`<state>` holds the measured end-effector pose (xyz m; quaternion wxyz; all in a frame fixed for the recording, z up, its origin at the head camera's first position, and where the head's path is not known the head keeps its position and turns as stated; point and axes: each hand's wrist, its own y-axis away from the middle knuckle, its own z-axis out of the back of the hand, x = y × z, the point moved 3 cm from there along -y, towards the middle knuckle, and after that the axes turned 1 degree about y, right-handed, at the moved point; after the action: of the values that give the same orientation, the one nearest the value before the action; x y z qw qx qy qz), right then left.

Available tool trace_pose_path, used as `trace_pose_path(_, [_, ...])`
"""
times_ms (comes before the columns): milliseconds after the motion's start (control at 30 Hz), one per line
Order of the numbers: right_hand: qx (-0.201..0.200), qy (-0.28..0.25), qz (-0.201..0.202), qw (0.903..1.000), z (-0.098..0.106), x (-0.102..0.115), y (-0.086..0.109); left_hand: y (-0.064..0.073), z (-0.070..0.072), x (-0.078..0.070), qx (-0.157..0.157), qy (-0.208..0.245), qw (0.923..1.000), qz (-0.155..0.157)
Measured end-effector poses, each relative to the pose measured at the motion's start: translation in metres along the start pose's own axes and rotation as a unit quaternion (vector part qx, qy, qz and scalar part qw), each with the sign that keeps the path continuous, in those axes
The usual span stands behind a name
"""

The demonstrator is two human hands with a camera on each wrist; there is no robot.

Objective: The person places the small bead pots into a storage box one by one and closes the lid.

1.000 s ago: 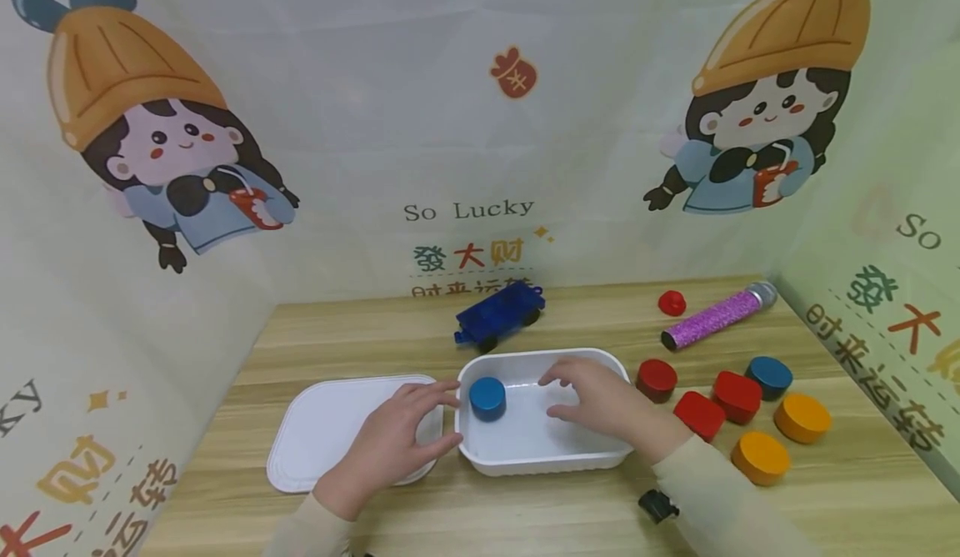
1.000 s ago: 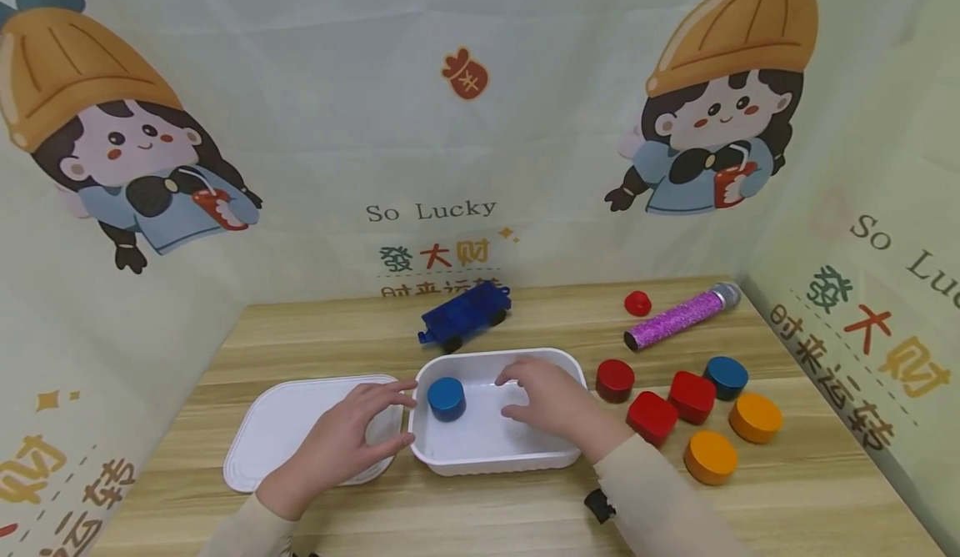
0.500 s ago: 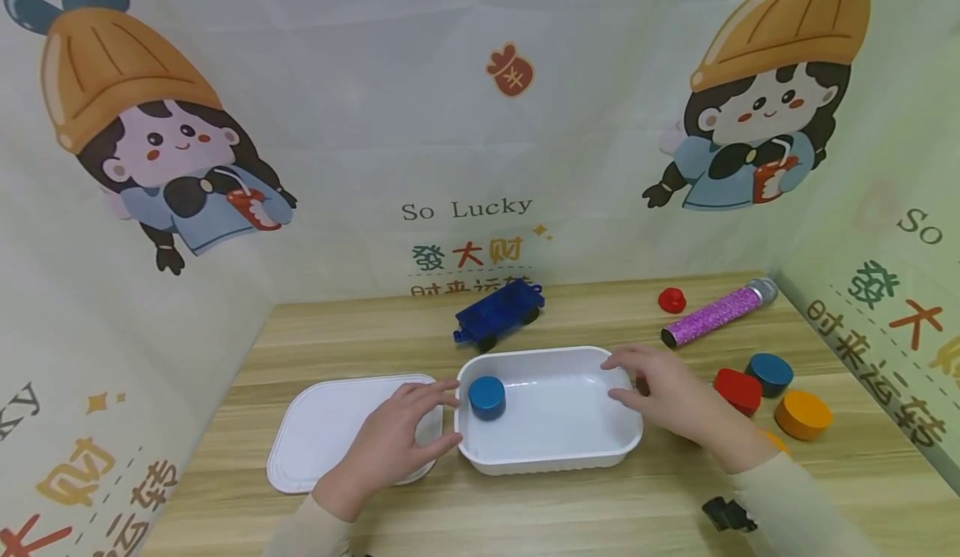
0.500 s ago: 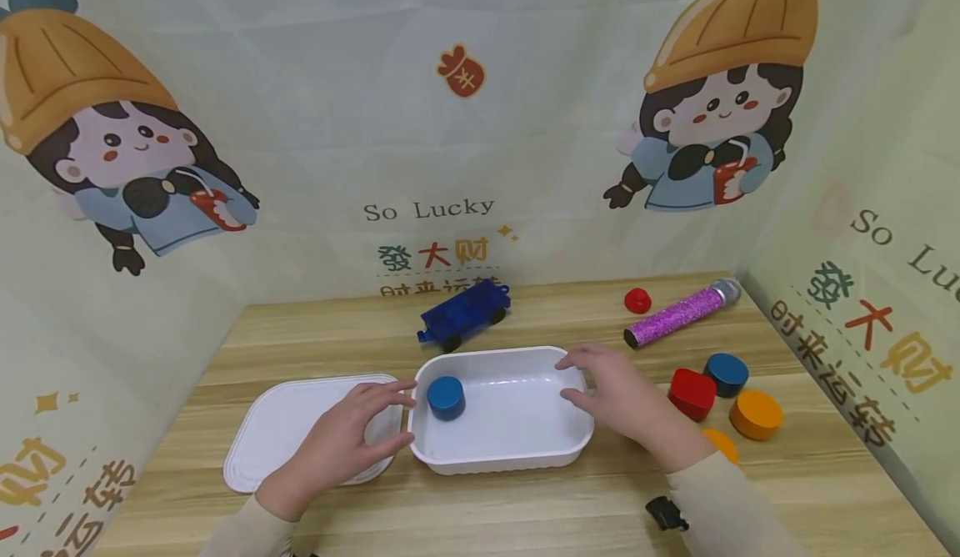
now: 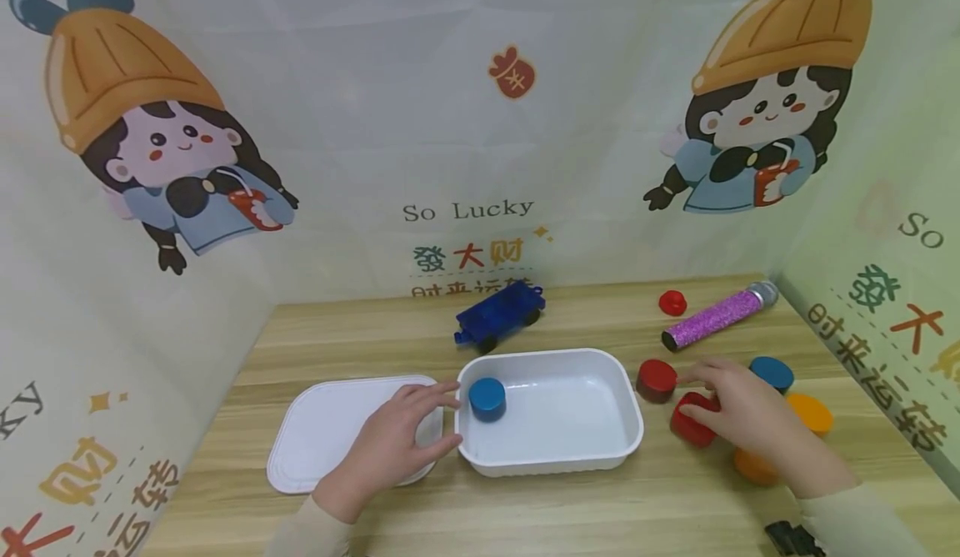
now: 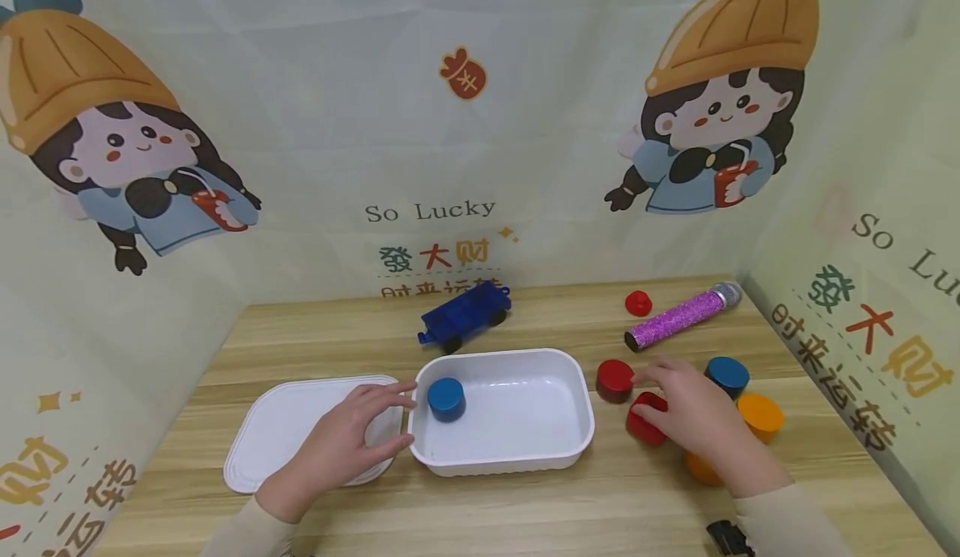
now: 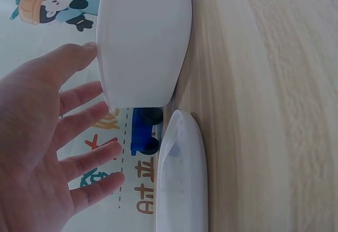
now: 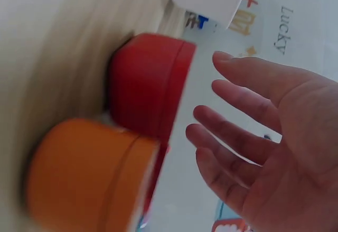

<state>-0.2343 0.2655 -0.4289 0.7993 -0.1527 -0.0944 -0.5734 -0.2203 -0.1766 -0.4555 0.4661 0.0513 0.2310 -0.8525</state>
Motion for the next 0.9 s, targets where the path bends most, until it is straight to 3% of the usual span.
trace_pose_path(367, [-0.022,0.019,-0.014,0.9995,-0.005,-0.018,0.023,0.001,0.000,-0.001,0.001,0.003,1.0000,0.003])
trace_pose_path(900, [0.015,0.006,-0.020,0.9997,-0.004,-0.014,0.029,0.001,-0.002,0.000,0.014,0.013,0.9997,0.015])
